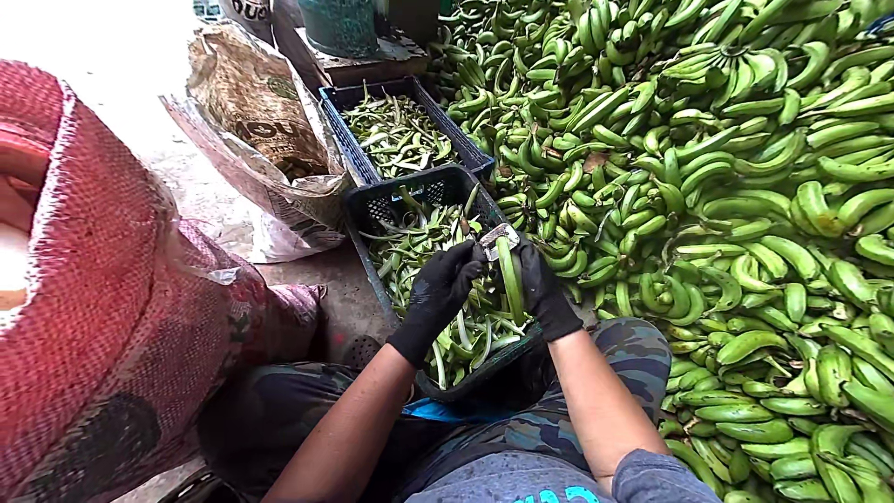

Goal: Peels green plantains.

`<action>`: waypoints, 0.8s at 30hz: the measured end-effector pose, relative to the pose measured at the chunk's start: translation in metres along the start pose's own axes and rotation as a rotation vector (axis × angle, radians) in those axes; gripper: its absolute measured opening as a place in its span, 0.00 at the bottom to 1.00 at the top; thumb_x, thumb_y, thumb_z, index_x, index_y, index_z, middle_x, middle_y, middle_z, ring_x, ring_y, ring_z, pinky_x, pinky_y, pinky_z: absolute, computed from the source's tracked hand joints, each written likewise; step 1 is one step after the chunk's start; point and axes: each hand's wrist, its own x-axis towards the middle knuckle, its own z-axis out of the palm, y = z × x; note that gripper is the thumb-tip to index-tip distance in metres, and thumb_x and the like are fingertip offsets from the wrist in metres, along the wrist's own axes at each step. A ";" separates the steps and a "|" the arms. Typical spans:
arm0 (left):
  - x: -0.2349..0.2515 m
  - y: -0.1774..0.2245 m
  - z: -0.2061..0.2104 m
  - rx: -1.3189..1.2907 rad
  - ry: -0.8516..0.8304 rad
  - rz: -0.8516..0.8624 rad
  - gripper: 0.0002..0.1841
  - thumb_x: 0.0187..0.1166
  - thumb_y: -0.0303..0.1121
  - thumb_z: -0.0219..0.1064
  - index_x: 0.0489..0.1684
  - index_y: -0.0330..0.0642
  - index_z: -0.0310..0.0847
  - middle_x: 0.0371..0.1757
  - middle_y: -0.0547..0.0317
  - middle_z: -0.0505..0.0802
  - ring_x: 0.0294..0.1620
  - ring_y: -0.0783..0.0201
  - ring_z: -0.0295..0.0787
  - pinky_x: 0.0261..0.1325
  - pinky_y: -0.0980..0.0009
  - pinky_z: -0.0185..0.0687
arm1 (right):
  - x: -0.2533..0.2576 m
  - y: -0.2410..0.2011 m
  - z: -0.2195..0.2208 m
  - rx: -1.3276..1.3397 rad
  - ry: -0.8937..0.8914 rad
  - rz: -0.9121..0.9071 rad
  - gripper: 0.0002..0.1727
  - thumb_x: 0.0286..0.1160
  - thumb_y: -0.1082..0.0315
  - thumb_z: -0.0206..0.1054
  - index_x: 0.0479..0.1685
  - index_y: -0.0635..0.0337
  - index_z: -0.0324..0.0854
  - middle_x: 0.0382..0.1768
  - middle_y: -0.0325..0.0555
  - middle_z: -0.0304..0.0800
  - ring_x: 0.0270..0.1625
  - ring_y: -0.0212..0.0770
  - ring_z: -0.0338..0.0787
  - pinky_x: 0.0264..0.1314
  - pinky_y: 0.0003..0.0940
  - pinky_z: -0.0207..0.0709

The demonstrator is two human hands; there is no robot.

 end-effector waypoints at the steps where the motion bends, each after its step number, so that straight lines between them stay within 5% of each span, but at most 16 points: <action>1: 0.001 0.001 -0.002 -0.059 -0.020 -0.049 0.27 0.89 0.56 0.53 0.77 0.51 0.79 0.59 0.52 0.91 0.58 0.59 0.89 0.64 0.52 0.84 | -0.001 0.000 -0.001 -0.048 -0.015 -0.055 0.22 0.91 0.59 0.46 0.68 0.63 0.78 0.48 0.54 0.88 0.47 0.43 0.88 0.53 0.46 0.84; 4: 0.002 -0.002 -0.010 -0.196 -0.118 -0.273 0.30 0.88 0.64 0.48 0.75 0.58 0.80 0.58 0.59 0.93 0.56 0.63 0.90 0.60 0.51 0.84 | -0.004 -0.002 -0.003 -0.006 -0.041 -0.110 0.20 0.88 0.59 0.52 0.57 0.64 0.83 0.40 0.51 0.88 0.42 0.39 0.88 0.48 0.41 0.84; 7: 0.003 -0.005 -0.016 -0.198 -0.192 -0.398 0.29 0.86 0.66 0.48 0.71 0.60 0.80 0.48 0.55 0.93 0.46 0.57 0.90 0.50 0.46 0.83 | 0.003 0.012 -0.009 0.365 -0.028 0.113 0.25 0.90 0.48 0.43 0.69 0.51 0.78 0.37 0.44 0.87 0.30 0.37 0.85 0.31 0.38 0.83; 9: 0.002 -0.003 -0.015 -0.165 -0.194 -0.303 0.27 0.87 0.63 0.51 0.69 0.58 0.80 0.45 0.58 0.92 0.42 0.61 0.89 0.46 0.52 0.85 | 0.011 0.007 -0.017 0.735 0.028 0.368 0.27 0.89 0.40 0.37 0.57 0.44 0.77 0.31 0.38 0.83 0.23 0.35 0.80 0.25 0.35 0.79; 11: 0.001 -0.006 -0.008 -0.068 -0.174 -0.070 0.27 0.88 0.59 0.54 0.73 0.53 0.81 0.51 0.56 0.92 0.48 0.61 0.90 0.54 0.54 0.88 | 0.016 0.000 -0.027 0.973 0.095 0.552 0.28 0.85 0.36 0.41 0.45 0.45 0.78 0.23 0.36 0.80 0.18 0.33 0.76 0.19 0.33 0.76; 14: -0.002 -0.006 0.005 0.134 -0.124 0.285 0.30 0.84 0.61 0.56 0.74 0.52 0.82 0.46 0.51 0.90 0.44 0.53 0.89 0.48 0.50 0.86 | 0.014 0.008 -0.039 1.105 0.118 0.560 0.24 0.86 0.41 0.45 0.48 0.49 0.79 0.28 0.40 0.85 0.26 0.36 0.84 0.28 0.35 0.83; 18: -0.009 0.009 0.011 0.245 -0.129 0.495 0.23 0.74 0.51 0.72 0.68 0.62 0.86 0.45 0.54 0.91 0.48 0.52 0.88 0.52 0.51 0.83 | 0.019 0.003 -0.050 1.317 0.016 0.723 0.35 0.88 0.38 0.34 0.44 0.57 0.78 0.23 0.46 0.84 0.18 0.38 0.83 0.16 0.30 0.78; 21: -0.012 0.010 0.019 0.218 -0.165 0.440 0.22 0.75 0.48 0.73 0.69 0.62 0.86 0.43 0.53 0.90 0.45 0.52 0.88 0.49 0.53 0.83 | 0.012 -0.002 -0.041 1.160 0.012 0.748 0.30 0.90 0.43 0.37 0.47 0.56 0.77 0.24 0.45 0.83 0.18 0.36 0.82 0.17 0.30 0.79; 24: -0.010 0.007 0.023 0.098 -0.232 0.185 0.24 0.82 0.50 0.66 0.73 0.51 0.83 0.47 0.48 0.90 0.46 0.51 0.89 0.49 0.50 0.87 | -0.003 0.009 -0.021 0.983 -0.034 0.547 0.21 0.90 0.47 0.44 0.50 0.49 0.77 0.30 0.38 0.85 0.29 0.32 0.86 0.30 0.31 0.83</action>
